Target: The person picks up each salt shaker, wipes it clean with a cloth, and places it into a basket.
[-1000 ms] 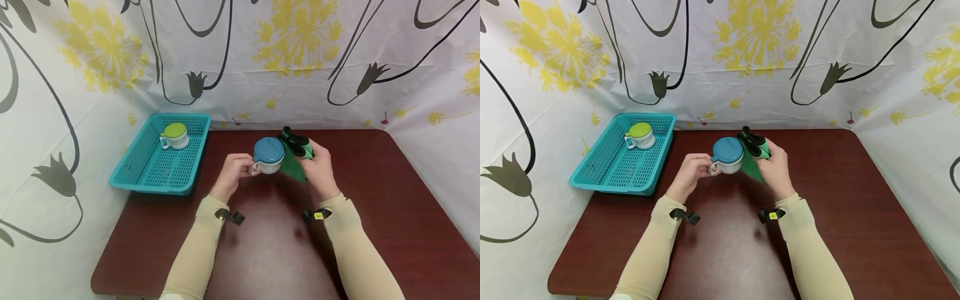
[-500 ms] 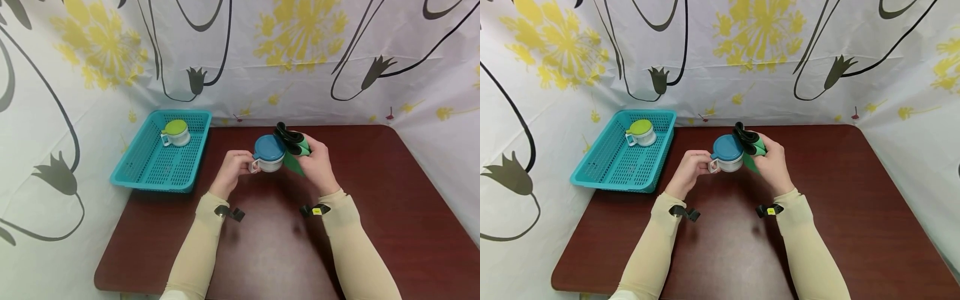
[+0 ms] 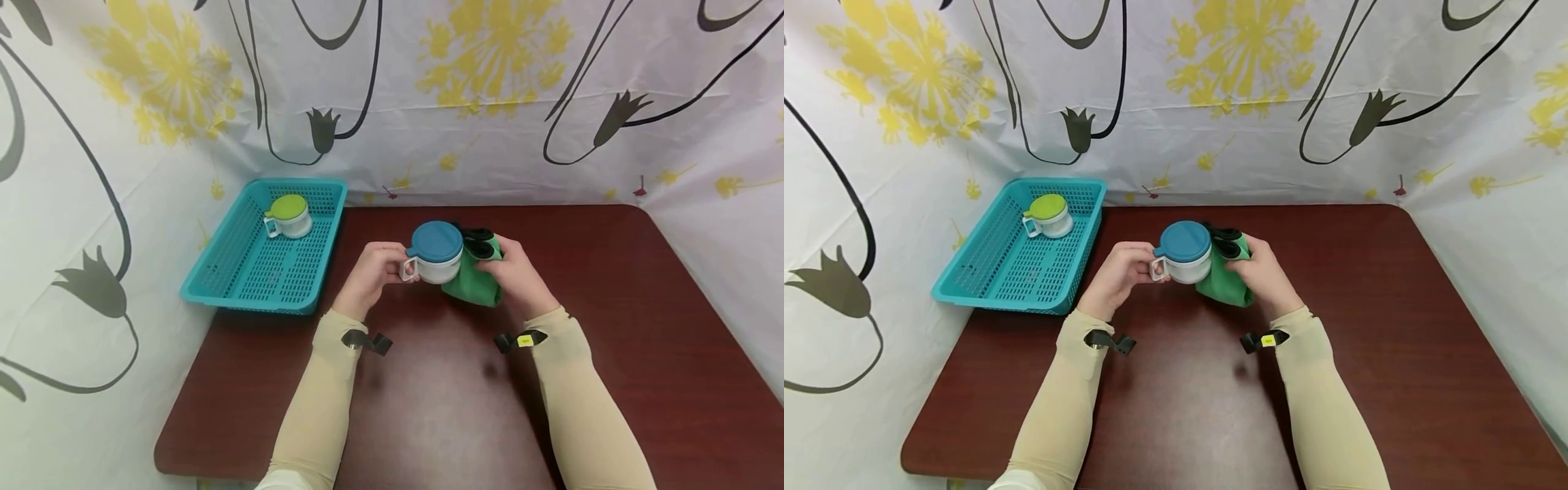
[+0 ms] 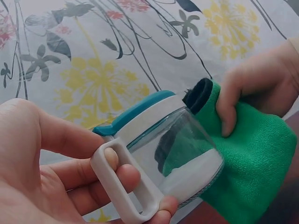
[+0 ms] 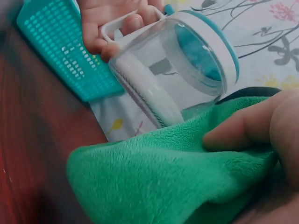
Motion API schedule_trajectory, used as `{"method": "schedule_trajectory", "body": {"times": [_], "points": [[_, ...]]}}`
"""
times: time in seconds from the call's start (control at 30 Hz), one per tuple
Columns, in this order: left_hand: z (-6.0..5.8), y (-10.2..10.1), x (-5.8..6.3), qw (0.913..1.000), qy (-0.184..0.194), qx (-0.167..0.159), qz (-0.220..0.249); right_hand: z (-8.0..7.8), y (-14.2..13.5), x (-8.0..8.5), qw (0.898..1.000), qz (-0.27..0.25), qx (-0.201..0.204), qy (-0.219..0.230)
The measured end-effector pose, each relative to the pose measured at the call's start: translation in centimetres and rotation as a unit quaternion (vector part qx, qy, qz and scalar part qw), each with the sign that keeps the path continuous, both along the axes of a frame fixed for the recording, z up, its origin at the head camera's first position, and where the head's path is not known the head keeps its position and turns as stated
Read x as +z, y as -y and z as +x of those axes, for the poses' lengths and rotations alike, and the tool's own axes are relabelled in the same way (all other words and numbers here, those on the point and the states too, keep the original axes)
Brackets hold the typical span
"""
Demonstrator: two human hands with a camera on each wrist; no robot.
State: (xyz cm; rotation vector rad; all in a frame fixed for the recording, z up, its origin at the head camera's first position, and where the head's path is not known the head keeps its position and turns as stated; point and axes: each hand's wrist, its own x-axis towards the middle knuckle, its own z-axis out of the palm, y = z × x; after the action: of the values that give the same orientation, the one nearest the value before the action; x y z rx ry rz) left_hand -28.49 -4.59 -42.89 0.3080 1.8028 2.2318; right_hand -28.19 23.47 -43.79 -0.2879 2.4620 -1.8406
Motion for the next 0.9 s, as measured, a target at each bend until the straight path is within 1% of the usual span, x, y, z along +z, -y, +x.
{"method": "schedule_trajectory", "body": {"times": [0.1, 0.2, 0.3, 0.4, 0.5, 0.6, 0.7, 0.77, 0.83, 0.9], "points": [[-0.1, 0.0, 0.0, 0.9998, 0.006, -0.004, 0.016, -0.2, 0.2, -0.4, 0.998, -0.048, -0.001, 0.029], [0.0, -0.1, 0.0, 0.9992, 0.022, -0.003, 0.033, -0.3, 0.5, -0.5, 0.995, -0.086, -0.015, 0.043], [0.2, -0.2, 0.1, 0.9985, 0.044, -0.001, 0.032, -0.3, 0.7, -0.4, 0.995, -0.085, -0.031, 0.035], [0.5, -0.5, 0.3, 0.9980, 0.060, -0.003, 0.020, 0.0, 0.7, -0.1, 0.995, -0.081, -0.042, 0.027], [0.6, -0.8, 0.7, 0.9982, 0.058, -0.008, 0.016, 0.2, 0.4, 0.2, 0.996, -0.078, -0.043, 0.026], [0.7, -1.1, 1.0, 0.9991, 0.039, -0.008, 0.012, 0.3, -0.1, 0.6, 0.996, -0.080, -0.039, 0.028], [0.7, -1.2, 1.0, 0.9995, 0.028, -0.011, 0.007, 0.5, -0.8, 1.2, 0.996, -0.076, -0.036, 0.005], [0.7, -1.3, 0.9, 0.9994, 0.025, -0.022, 0.004, 0.6, -1.2, 1.6, 0.996, -0.076, -0.034, -0.027], [0.8, -1.4, 0.8, 0.9990, 0.022, -0.039, 0.005, 0.8, -1.5, 2.1, 0.994, -0.094, -0.026, -0.052], [0.9, -1.5, 0.9, 0.9984, 0.016, -0.054, 0.009, 0.9, -1.7, 2.5, 0.989, -0.130, -0.015, -0.065]]}}
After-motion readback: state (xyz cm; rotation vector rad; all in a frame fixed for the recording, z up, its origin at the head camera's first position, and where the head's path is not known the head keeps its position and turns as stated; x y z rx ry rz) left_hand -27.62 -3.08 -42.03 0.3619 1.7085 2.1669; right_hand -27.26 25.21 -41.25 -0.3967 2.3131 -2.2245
